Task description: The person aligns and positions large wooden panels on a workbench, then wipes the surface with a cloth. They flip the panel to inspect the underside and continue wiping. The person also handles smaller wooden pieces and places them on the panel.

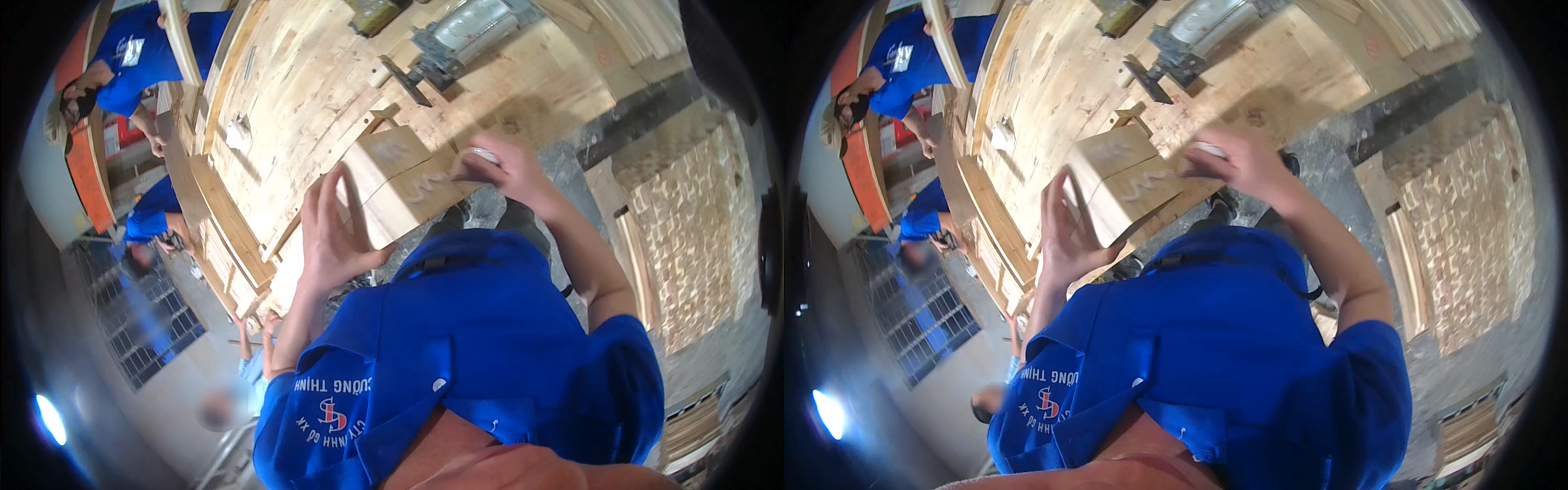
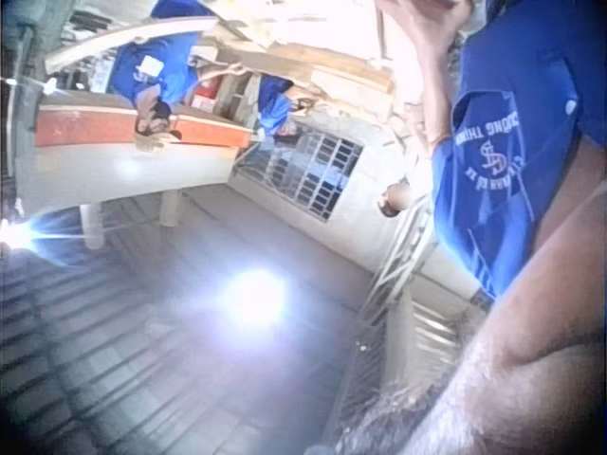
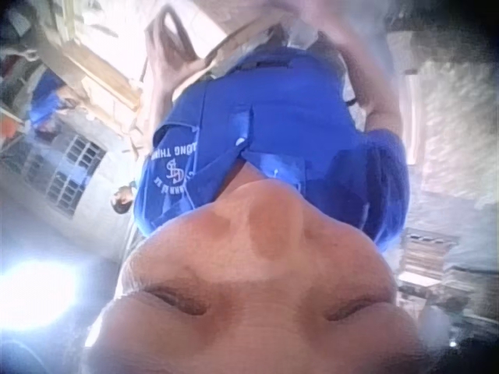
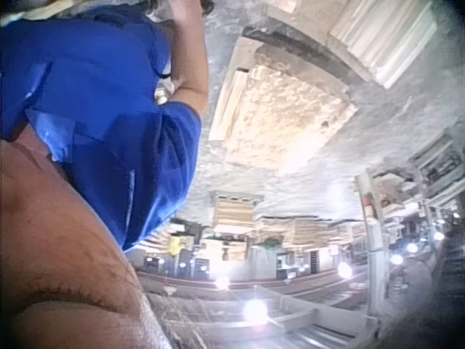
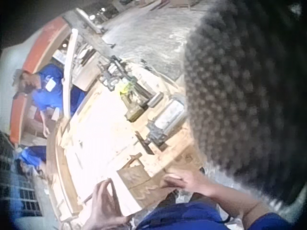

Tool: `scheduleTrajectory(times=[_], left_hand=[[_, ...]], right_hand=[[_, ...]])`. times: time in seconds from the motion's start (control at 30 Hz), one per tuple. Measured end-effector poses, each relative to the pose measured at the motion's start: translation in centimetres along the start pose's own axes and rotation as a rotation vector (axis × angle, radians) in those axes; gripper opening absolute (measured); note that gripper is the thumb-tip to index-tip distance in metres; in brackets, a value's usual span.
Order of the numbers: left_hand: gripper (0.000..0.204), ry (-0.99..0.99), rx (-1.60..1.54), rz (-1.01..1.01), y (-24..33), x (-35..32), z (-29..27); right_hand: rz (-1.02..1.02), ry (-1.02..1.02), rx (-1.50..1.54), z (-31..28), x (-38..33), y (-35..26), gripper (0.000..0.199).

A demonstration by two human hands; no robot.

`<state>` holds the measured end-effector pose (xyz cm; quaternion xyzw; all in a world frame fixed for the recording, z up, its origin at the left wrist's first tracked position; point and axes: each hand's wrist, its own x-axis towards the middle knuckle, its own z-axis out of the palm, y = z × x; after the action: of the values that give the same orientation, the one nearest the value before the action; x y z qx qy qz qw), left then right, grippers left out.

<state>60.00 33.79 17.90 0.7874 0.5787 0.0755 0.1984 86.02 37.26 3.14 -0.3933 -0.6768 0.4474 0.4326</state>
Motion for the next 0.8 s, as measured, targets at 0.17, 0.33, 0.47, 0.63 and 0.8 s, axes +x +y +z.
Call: scheduleTrajectory(times=[0.17,0.33,0.47,0.63,0.8], left_hand=[[0.104,-0.051,0.171,0.033,-1.1,2.2,5.0],[0.103,-0.052,0.053,0.020,-2.8,2.7,10.1],[0.109,0.067,0.051,0.053,-4.3,-0.1,10.8],[0.116,-0.028,0.190,-0.143,-14.6,-12.3,4.9],[0.115,-0.081,0.337,-0.260,-25.3,-25.6,0.3]], right_hand=[[0.536,0.471,1.352,-4.5,-2.4,5.8,0.029],[0.442,0.244,1.444,-5.8,1.0,3.7,0.036],[0.551,0.199,1.241,-2.1,5.6,0.1,0.034],[0.494,-0.372,1.391,6.7,13.3,-4.3,0.039],[0.583,-0.713,1.029,22.4,19.0,-11.9,0.041]])
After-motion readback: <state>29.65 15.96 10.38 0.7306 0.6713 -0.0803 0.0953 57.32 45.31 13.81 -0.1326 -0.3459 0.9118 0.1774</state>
